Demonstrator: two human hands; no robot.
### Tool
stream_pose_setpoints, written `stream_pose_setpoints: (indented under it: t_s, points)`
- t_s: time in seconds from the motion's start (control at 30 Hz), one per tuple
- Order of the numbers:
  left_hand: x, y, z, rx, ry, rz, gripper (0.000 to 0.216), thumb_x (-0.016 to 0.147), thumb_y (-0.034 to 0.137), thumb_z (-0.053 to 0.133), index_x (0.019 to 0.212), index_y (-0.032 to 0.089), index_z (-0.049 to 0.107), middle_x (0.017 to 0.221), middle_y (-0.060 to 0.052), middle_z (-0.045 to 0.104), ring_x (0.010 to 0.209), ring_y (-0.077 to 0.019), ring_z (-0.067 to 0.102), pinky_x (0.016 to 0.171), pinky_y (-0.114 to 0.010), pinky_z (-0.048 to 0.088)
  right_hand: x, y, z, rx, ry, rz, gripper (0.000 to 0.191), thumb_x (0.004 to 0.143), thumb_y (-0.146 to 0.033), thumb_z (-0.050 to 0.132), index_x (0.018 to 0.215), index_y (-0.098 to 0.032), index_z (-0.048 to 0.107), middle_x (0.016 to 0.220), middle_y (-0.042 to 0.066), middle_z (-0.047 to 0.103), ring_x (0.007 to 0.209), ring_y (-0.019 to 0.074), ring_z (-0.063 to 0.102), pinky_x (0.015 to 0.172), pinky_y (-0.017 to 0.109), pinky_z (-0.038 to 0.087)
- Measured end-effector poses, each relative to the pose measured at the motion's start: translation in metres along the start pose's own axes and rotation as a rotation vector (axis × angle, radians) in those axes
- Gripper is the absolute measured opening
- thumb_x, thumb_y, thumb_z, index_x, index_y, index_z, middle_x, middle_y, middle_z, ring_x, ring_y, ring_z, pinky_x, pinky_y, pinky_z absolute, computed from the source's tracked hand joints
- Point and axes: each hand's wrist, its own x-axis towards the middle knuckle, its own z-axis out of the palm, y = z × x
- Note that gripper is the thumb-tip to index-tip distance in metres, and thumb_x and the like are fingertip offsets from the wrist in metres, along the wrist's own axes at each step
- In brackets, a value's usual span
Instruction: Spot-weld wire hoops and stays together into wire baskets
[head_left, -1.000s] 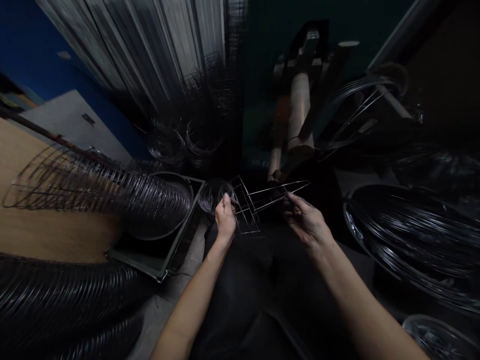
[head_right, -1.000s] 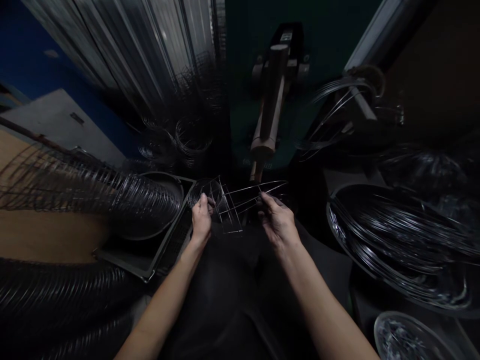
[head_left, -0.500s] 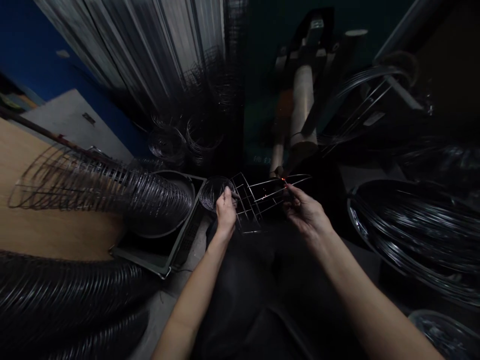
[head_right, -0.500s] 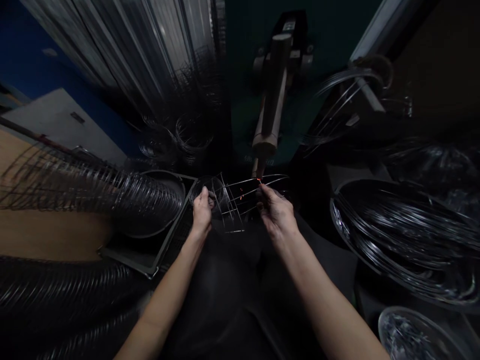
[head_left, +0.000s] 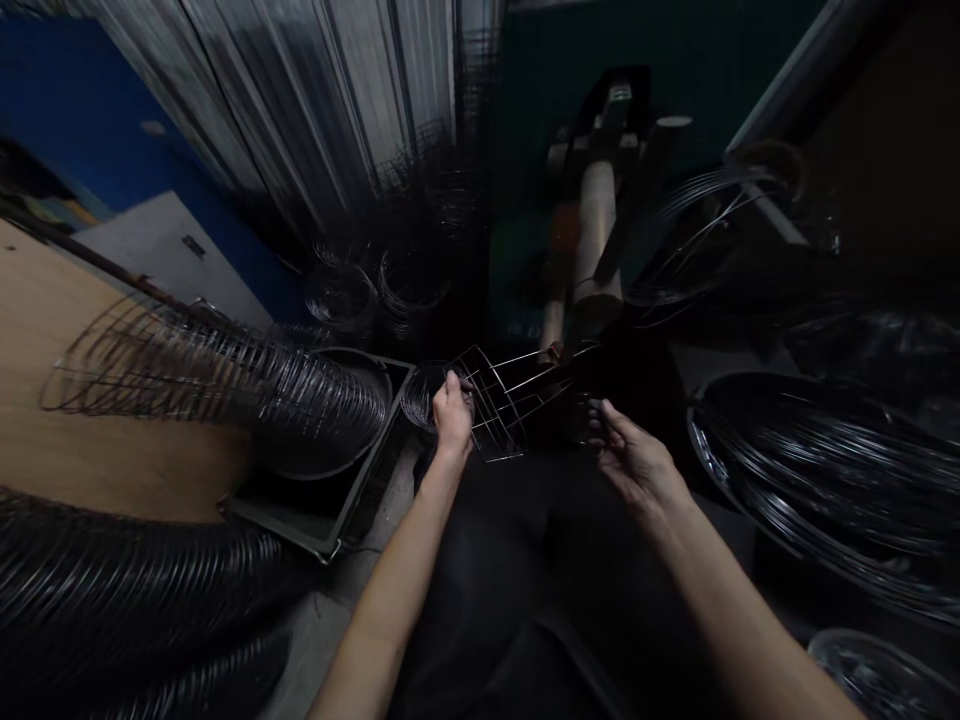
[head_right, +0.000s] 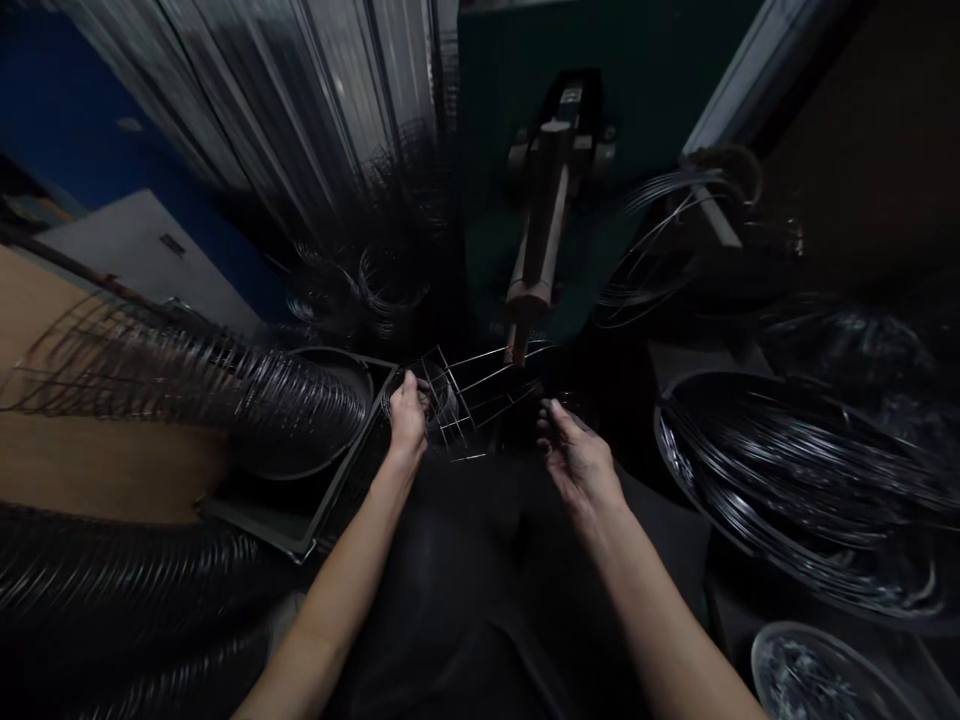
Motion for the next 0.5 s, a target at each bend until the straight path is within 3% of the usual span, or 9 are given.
stream_pose_setpoints:
  t_s: [0.17,0.3,0.4,0.5]
  points:
    - [0.004,0.002,-0.002,0.022,-0.018,0.03,0.043,0.09,0.045,0.046,0.061,0.014,0.052,0.048,0.006,0.034,0.043,-0.0054,0.031,0.045,-0.02,0.023,0.003,0.002,-0.005,-0.038,-0.037,-0.003,0.018,0.064,-0.021,0.08,0.074,-0.015,0.068,0.067,0.0,0.063,0.054,0.0055,0.056,0.042,0.012,0.042]
    - [0.002,0.001,-0.003,0.035,-0.028,0.057,0.044,0.091,0.044,0.042,0.061,0.014,0.052,0.048,0.006,0.032,0.043,-0.0057,0.029,0.045,-0.02,0.023,0.006,0.001,-0.039,-0.164,0.003,-0.095,0.026,0.061,-0.032,0.08,0.079,-0.017,0.069,0.072,0.002,0.064,0.057,0.0091,0.057,0.043,0.017,0.042]
    - [-0.008,-0.008,-0.009,0.095,-0.02,0.088,0.044,0.09,0.048,0.042,0.062,0.015,0.053,0.049,0.005,0.034,0.044,-0.0063,0.032,0.047,-0.02,0.025,0.008,0.002,-0.089,-0.566,0.108,-0.351,0.035,0.067,-0.047,0.072,0.088,-0.019,0.069,0.081,0.005,0.066,0.069,0.0162,0.06,0.055,0.025,0.047]
    - [-0.029,-0.014,-0.026,0.176,-0.066,0.098,0.048,0.089,0.053,0.042,0.062,0.015,0.052,0.05,0.004,0.038,0.047,-0.0071,0.035,0.049,-0.021,0.028,0.017,0.008,-0.139,-1.268,0.214,-0.672,0.04,0.078,-0.05,0.057,0.098,-0.018,0.07,0.094,0.012,0.067,0.086,0.0271,0.06,0.073,0.04,0.048]
